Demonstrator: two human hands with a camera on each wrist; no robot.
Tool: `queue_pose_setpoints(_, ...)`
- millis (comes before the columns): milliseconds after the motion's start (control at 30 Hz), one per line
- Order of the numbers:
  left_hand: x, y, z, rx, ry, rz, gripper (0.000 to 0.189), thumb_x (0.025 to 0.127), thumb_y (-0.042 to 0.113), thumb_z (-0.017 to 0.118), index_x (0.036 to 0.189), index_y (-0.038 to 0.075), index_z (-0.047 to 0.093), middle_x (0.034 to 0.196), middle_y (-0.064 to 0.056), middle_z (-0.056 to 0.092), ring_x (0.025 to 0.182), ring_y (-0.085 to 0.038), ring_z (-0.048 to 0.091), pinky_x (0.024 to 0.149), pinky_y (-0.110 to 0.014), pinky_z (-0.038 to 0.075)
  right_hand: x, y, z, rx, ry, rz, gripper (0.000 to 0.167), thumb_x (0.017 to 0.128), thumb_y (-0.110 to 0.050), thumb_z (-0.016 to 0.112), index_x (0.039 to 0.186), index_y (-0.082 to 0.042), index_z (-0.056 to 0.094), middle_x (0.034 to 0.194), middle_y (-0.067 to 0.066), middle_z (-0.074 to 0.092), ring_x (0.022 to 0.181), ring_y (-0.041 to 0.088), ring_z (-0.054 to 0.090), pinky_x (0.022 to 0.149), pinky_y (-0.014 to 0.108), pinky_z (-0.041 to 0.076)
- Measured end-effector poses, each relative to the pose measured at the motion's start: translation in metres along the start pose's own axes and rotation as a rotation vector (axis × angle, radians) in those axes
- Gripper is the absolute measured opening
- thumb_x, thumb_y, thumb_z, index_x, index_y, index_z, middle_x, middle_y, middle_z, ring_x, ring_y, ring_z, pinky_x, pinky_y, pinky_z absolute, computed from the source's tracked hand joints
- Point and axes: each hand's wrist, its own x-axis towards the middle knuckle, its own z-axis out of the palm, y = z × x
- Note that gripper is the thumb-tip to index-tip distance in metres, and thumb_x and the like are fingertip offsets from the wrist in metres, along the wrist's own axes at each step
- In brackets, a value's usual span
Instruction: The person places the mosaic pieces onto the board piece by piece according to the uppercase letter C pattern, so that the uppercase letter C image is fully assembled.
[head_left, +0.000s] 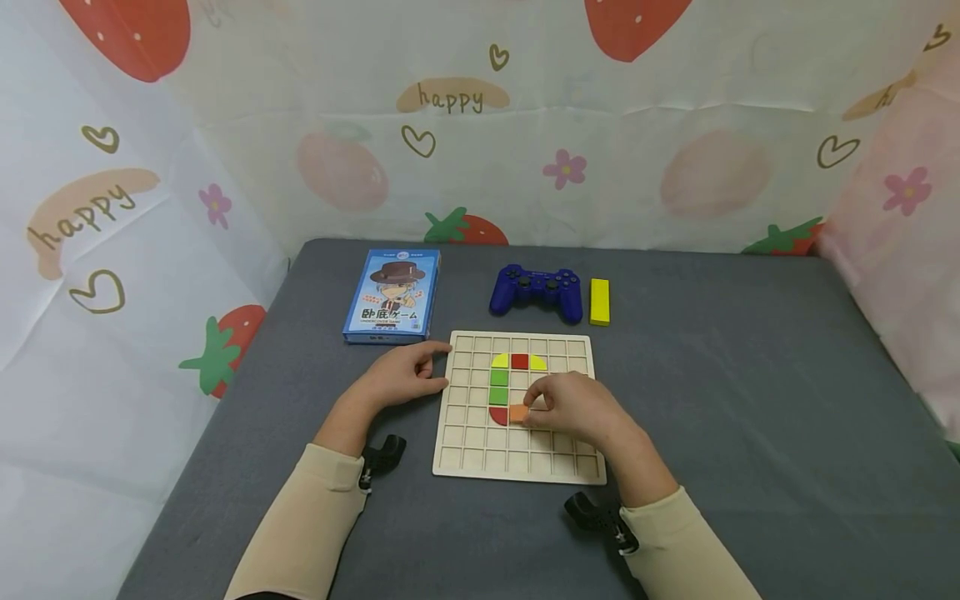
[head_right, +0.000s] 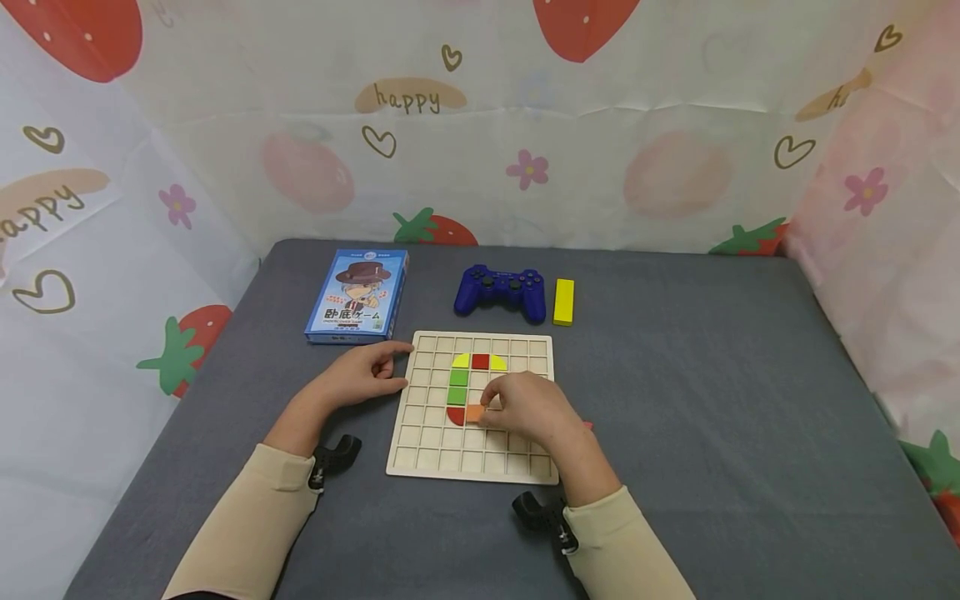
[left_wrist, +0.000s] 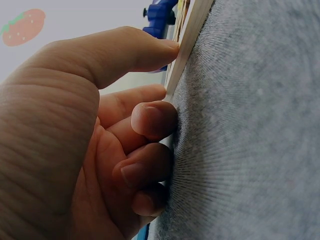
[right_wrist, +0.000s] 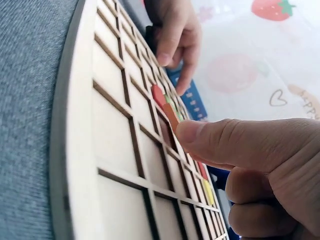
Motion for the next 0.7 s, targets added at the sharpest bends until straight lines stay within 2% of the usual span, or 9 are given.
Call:
queue_pose_setpoints(133,-0.0002,-0.0006,0.0004,0.003,0.002,0.003,0.055,0.094,0.030,0.075,0.144,0.013,0.059,0.069,0.003,0.051,0.061,-0.012,0.045,0.065,-0.033,0.038,0.0021,0.0018,0.0023,-0.017,-0.006,-0.004,0.015,0.085,-0.028,0.084,0.097,-0.019,0.079,0.071,-0.009,0.061,0.068,0.013,0.051,0.065,0.033,0.043)
queue_pose_setpoints(400,0.0004,-0.0015,0.0010,0.012,0.005,0.002,0.055,0.094,0.030,0.074,0.144,0.014,0.059,0.069,0.003,0.051,0.060,-0.013,0.045,0.065,-0.033,0.038,0.0014,-0.0001,0.0040,-0.060,0.000,-0.006,0.017,0.084,-0.029,0.085,0.096,-0.019,0.078,0.066,-0.008,0.057,0.065,0.014,0.048,0.063,0.033,0.040)
queue_pose_setpoints(567,0.0001,-0.0020,0.0012,0.011,0.008,0.009,0.055,0.094,0.031,0.074,0.144,0.013,0.059,0.069,0.003,0.051,0.060,-0.013,0.045,0.064,-0.033,0.037,-0.0003,-0.0020,0.0044,-0.086,0.014,0.000,0.021,0.083,-0.030,0.086,0.100,-0.020,0.077,0.070,-0.008,0.058,0.068,0.014,0.051,0.066,0.034,0.043)
queue_pose_setpoints(700,0.0005,-0.0016,0.0011,0.015,0.009,0.008,0.055,0.094,0.031,0.074,0.144,0.013,0.059,0.069,0.003,0.051,0.060,-0.013,0.044,0.064,-0.033,0.037,-0.0040,-0.0041,0.0025,-0.073,0.036,-0.004,0.027,0.085,-0.030,0.084,0.107,-0.018,0.076,0.071,-0.006,0.057,0.066,0.014,0.051,0.064,0.034,0.042)
